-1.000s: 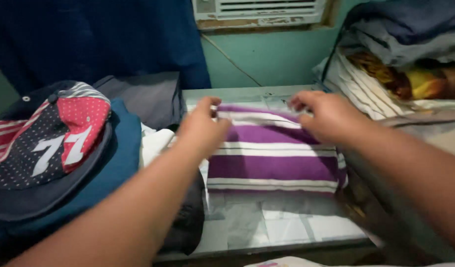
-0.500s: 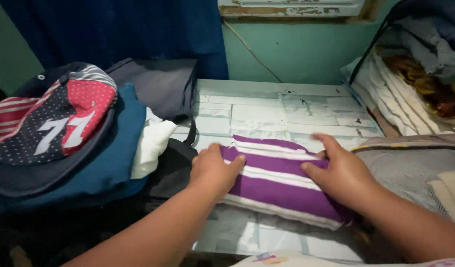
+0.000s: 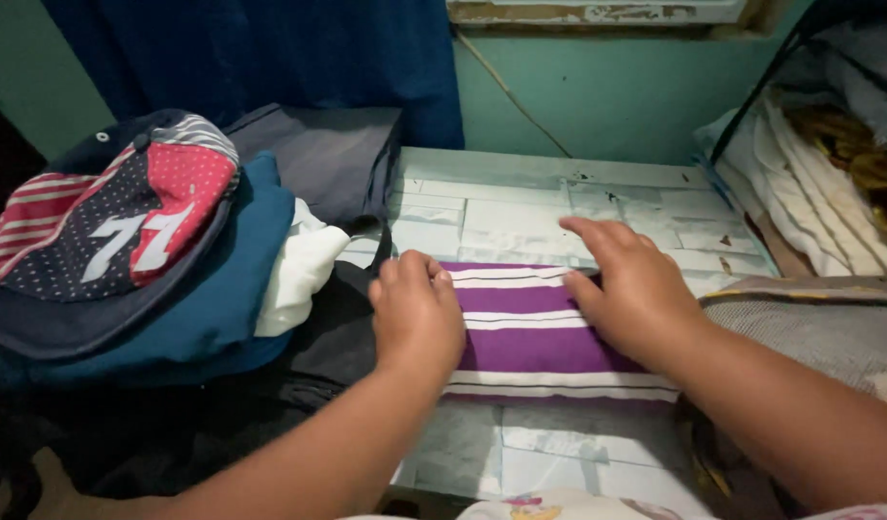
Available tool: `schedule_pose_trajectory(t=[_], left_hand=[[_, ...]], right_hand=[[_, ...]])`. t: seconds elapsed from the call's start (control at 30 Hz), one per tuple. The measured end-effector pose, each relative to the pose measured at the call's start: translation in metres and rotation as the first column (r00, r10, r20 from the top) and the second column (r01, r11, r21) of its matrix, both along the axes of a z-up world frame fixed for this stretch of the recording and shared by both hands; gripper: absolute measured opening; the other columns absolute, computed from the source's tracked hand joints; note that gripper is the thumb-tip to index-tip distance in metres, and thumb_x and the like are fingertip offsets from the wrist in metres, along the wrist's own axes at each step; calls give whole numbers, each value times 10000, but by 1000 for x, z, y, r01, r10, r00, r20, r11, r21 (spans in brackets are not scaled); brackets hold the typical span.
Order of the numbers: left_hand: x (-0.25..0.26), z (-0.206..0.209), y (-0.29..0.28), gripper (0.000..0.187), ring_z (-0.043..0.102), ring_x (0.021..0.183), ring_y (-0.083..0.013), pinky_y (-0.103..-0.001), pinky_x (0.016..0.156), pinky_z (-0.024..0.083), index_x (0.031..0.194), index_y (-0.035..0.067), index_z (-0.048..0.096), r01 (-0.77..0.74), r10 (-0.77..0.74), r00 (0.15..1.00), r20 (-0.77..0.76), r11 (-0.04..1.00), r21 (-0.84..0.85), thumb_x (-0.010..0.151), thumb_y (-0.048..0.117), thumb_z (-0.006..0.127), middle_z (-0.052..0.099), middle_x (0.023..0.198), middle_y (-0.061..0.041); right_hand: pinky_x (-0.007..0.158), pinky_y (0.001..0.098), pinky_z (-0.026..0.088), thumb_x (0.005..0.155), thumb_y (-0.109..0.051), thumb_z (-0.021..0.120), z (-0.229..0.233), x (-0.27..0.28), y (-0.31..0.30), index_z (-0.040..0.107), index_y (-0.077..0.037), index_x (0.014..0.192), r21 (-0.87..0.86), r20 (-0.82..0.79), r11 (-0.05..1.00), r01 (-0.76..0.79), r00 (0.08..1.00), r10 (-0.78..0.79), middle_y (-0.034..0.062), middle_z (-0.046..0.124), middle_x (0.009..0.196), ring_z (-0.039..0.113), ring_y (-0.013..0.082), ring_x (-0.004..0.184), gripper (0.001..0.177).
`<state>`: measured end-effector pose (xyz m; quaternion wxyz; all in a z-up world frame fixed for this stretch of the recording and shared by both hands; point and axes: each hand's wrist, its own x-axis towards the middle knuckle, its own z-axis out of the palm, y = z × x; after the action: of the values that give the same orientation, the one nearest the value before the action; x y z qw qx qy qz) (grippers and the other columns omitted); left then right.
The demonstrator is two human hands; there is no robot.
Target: Packing items of clothing, a hat, and socks into bags.
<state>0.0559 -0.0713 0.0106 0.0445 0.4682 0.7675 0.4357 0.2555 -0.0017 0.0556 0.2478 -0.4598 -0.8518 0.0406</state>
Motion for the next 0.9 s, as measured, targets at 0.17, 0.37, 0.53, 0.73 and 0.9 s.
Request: schedule_pose_trajectory(t=[0.17, 0.37, 0.53, 0.73, 0.9], left_hand=[[25, -2, -15, 346, 437, 1385, -363, -510, 1125, 351, 1248, 85, 577, 295, -261, 916, -306, 953, 70, 932, 220, 610, 556, 1375, -154], [21, -30, -18, 682, 229, 1507, -356, -621, 1167, 114, 1526, 80, 383, 434, -490, 817, -304, 870, -236, 989, 489, 478, 351, 1589, -180], [14, -35, -20, 726, 158, 1516, -366, -640, 1142, 96, 1538, 78, 346, 412, -499, 802, -328, 860, -302, 990, 546, 437, 269, 1622, -189], [-3, -18, -17, 729, 208, 1509, -383, -585, 1155, 184, 1528, 85, 400, 452, -577, 760, -299, 800, -395, 983, 563, 484, 269, 1633, -186], [-39, 76, -47, 395, 720, 1090, -282, -358, 948, 545, 1196, 166, 740, 625, -636, 764, -112, 772, -117, 832, 320, 733, 754, 1189, -123]], right_hand=[[1151, 562, 257, 948, -336, 596, -33, -10, -12, 430, -166, 1518, 62, 32, 977, -203, 979, 201, 147, 452, 1540, 390, 368, 1428, 618], [1145, 627, 136, 927, -515, 501, -62, -11, 0, 306, -199, 1605, -79, 369, 975, -207, 902, 222, 104, 243, 1684, 161, 364, 1548, 773], [1135, 642, 133, 923, -550, 492, -62, -13, -4, 315, -220, 1601, -66, 392, 974, -218, 892, 226, 95, 247, 1679, 166, 364, 1543, 774], [1145, 635, 133, 920, -557, 481, -63, -13, -3, 303, -230, 1604, -70, 412, 978, -195, 888, 206, 73, 224, 1689, 161, 362, 1545, 778], [1151, 623, 107, 961, -571, 425, -67, -17, 1, 263, -274, 1623, -109, 460, 981, -157, 867, 190, 47, 173, 1717, 105, 322, 1561, 743]])
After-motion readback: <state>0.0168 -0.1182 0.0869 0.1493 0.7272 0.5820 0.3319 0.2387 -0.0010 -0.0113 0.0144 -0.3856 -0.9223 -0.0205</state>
